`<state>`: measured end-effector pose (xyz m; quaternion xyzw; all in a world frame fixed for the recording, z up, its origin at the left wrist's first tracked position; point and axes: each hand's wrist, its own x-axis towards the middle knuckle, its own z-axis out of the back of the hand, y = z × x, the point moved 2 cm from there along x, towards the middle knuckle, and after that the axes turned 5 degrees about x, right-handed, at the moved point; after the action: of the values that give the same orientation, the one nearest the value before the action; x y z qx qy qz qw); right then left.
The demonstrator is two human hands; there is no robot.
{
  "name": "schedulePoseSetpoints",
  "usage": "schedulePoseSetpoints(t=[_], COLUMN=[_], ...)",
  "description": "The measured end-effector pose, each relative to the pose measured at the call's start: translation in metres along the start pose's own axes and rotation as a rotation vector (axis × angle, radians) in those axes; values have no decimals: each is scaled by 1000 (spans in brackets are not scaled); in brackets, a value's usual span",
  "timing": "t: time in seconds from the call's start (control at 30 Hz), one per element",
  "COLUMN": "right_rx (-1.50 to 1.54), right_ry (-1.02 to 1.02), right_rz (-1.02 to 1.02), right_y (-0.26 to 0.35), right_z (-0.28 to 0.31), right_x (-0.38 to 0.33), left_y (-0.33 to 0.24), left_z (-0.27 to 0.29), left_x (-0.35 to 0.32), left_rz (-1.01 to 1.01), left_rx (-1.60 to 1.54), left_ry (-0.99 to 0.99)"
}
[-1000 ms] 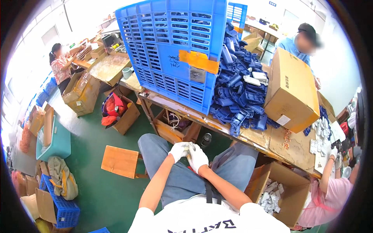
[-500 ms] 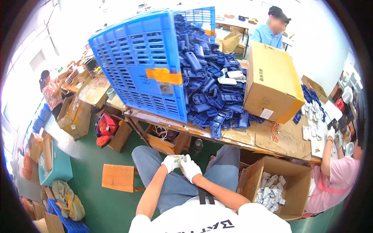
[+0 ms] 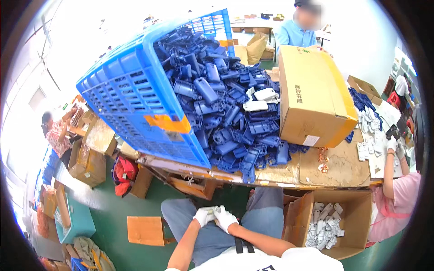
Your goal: The person picks up a cardboard box, walks to a blue crate, and fills the box with white plastic components by hand before carrying it across the room.
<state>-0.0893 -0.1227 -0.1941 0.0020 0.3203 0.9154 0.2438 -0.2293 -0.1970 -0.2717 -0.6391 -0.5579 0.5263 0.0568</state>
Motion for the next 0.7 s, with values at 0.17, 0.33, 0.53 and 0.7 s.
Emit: schedulePoseSetpoints(t=[0.17, 0.33, 0.53, 0.7], right_rx=[214, 216, 156, 140], right_ry=[73, 136, 83, 66], right_rz=[-25, -118, -158, -136], right_y=[-21, -23, -31, -31], right_z=[-21, -7, -7, -4], right_x=[-20, 5, 9, 12], left_y=[47, 8, 5, 6], left_z=[4, 0, -5, -8], left_x=[2, 13, 31, 34], left_rz=[-89, 151, 125, 99], left_rx=[407, -118, -107, -24], left_ry=[75, 34, 107, 114])
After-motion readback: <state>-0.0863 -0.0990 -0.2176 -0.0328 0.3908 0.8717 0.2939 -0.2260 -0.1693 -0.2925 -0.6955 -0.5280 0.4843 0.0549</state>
